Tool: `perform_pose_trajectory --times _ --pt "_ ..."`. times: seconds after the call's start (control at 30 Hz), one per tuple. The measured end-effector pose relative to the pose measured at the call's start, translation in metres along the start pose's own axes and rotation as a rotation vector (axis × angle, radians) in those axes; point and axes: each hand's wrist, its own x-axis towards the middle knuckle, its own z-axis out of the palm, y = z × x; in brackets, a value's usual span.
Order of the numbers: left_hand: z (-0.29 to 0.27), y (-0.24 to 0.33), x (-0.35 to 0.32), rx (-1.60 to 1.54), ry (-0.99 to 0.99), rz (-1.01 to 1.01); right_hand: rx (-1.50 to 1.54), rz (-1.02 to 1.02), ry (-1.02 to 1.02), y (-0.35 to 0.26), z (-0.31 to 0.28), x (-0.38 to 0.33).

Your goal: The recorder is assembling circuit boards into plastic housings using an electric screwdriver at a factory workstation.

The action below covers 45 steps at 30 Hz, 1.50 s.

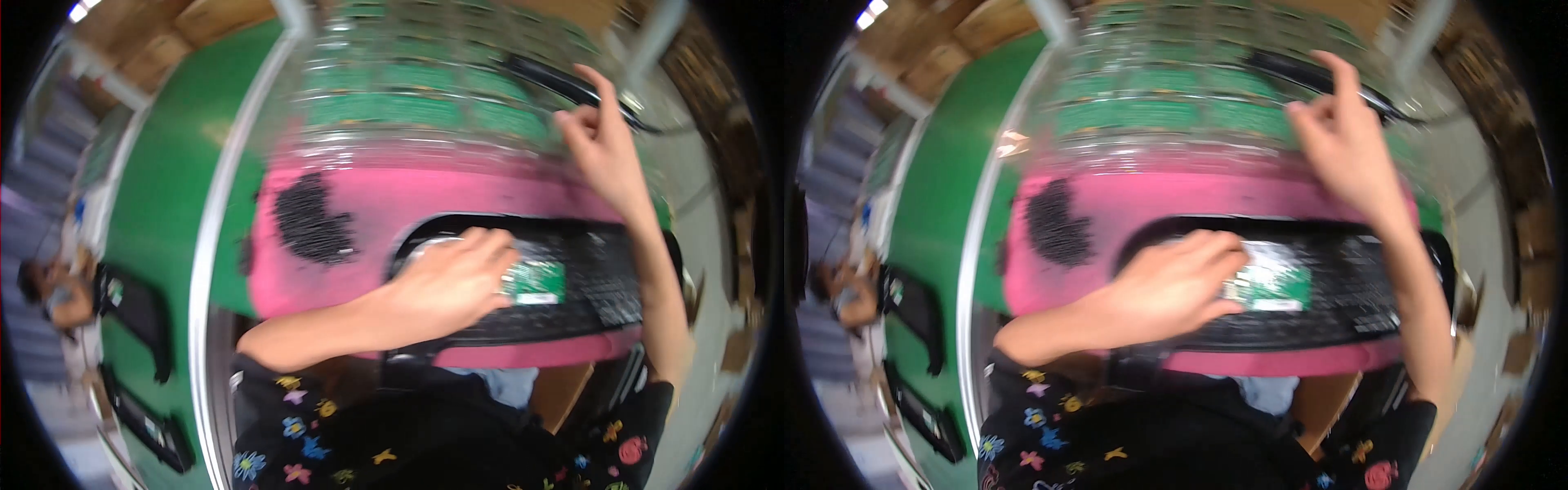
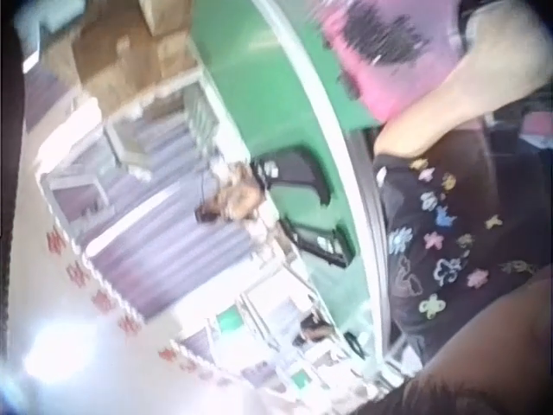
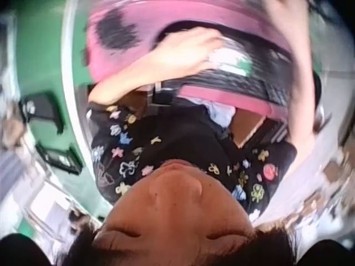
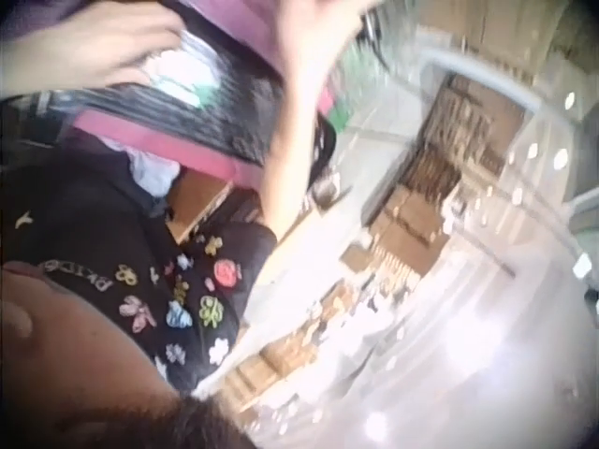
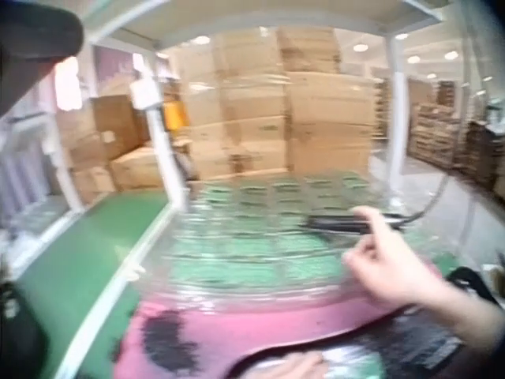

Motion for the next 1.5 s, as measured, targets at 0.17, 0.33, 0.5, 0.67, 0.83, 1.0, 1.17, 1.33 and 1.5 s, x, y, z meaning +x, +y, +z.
perform_pose_trajectory --times 0.17,0.33,0.5,0.67,0.83,1.0,1.17,1.33,1.5 --pt "0.003 -0.009 0.003 -0.128 0.254 0.209 -0.184 0.362 -0.082 0.041 0.024 0.07" --pt "0.001 -0.015 0.009 -0.125 0.391 0.208 -0.53 0.14 0.01 0.079 0.032 0.095" --pt "0.003 -0.018 0.014 -0.175 0.429 0.193 -0.506 0.245 -0.008 0.107 0.018 0.108" --pt "0.007 -0.021 0.016 -0.086 0.435 0.133 -0.274 0.515 -0.081 0.07 0.009 0.098" --pt "0.007 -0.017 0.016 -0.035 0.483 0.128 0.316 -0.024 0.214 0.013 0.001 0.043" --pt "0.007 -0.015 0.017 -0.028 0.551 0.153 0.354 -0.332 -0.057 0.026 0.011 -0.004" --pt "0.013 -0.019 0.021 -0.043 0.554 0.163 0.225 -0.341 -0.165 0.042 0.034 -0.025" --pt "0.011 -0.019 0.022 -0.045 0.546 0.176 0.241 -0.326 -0.072 0.046 0.025 -0.034" --pt "0.008 -0.02 0.018 -0.043 0.54 0.182 0.207 -0.464 -0.071 0.024 0.021 -0.041"
